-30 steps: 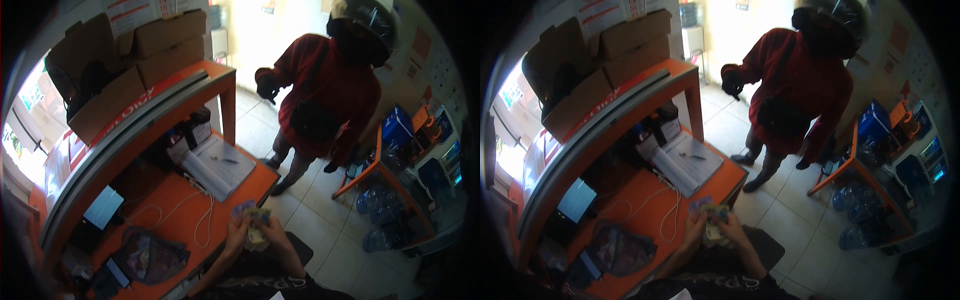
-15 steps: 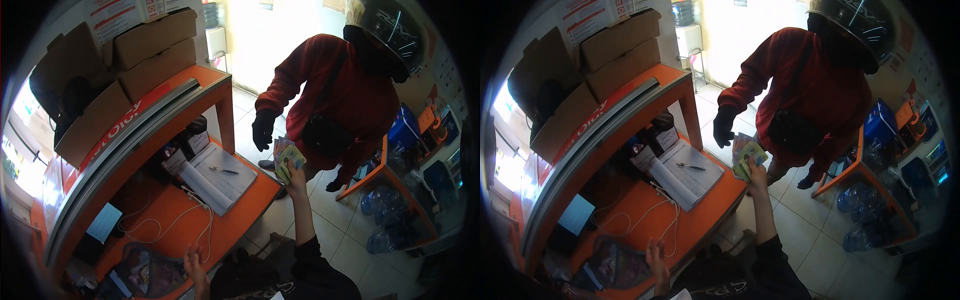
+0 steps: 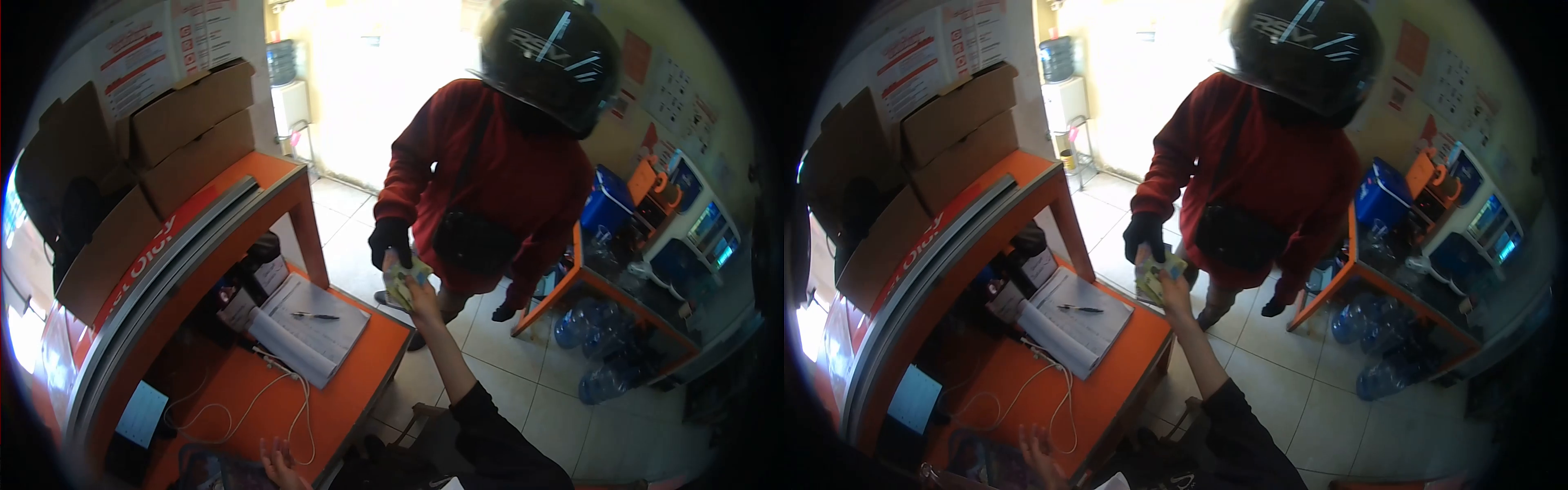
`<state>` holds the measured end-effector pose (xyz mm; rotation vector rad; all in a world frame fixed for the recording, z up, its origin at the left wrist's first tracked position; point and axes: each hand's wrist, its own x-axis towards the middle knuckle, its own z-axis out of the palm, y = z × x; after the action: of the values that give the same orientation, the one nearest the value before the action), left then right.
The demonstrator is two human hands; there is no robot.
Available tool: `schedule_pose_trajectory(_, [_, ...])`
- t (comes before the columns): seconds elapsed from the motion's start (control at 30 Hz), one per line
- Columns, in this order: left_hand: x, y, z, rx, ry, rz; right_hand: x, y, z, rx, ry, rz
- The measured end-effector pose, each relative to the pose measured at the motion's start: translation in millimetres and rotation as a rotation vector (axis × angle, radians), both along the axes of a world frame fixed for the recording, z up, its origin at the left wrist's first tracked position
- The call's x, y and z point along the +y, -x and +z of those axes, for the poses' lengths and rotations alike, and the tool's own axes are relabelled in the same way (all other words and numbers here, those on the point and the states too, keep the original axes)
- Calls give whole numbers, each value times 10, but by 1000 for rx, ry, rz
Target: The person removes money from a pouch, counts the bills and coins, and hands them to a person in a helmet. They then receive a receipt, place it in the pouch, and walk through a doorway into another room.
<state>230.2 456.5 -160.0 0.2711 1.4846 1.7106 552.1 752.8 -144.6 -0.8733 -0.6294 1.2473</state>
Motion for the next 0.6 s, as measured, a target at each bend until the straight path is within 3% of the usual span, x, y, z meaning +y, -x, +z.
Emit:
schedule_pose_trajectory(0.2, [-74,-3,3,233,76,-74,89,3,48,-28,56,-29])
schedule_pose_trajectory(0.37, [-9,-38,19,54,28,-38,-78,37,381,-60,147,120])
schedule_pose_trajectory(0.47, [2,-6,-38,-11,-19,-30,-193,148,496,-63,199,-150])
schedule_pose_trajectory(0.6, [-15,26,-35,-17,-46,-31,-303,-101,362,-726,-66,-569])
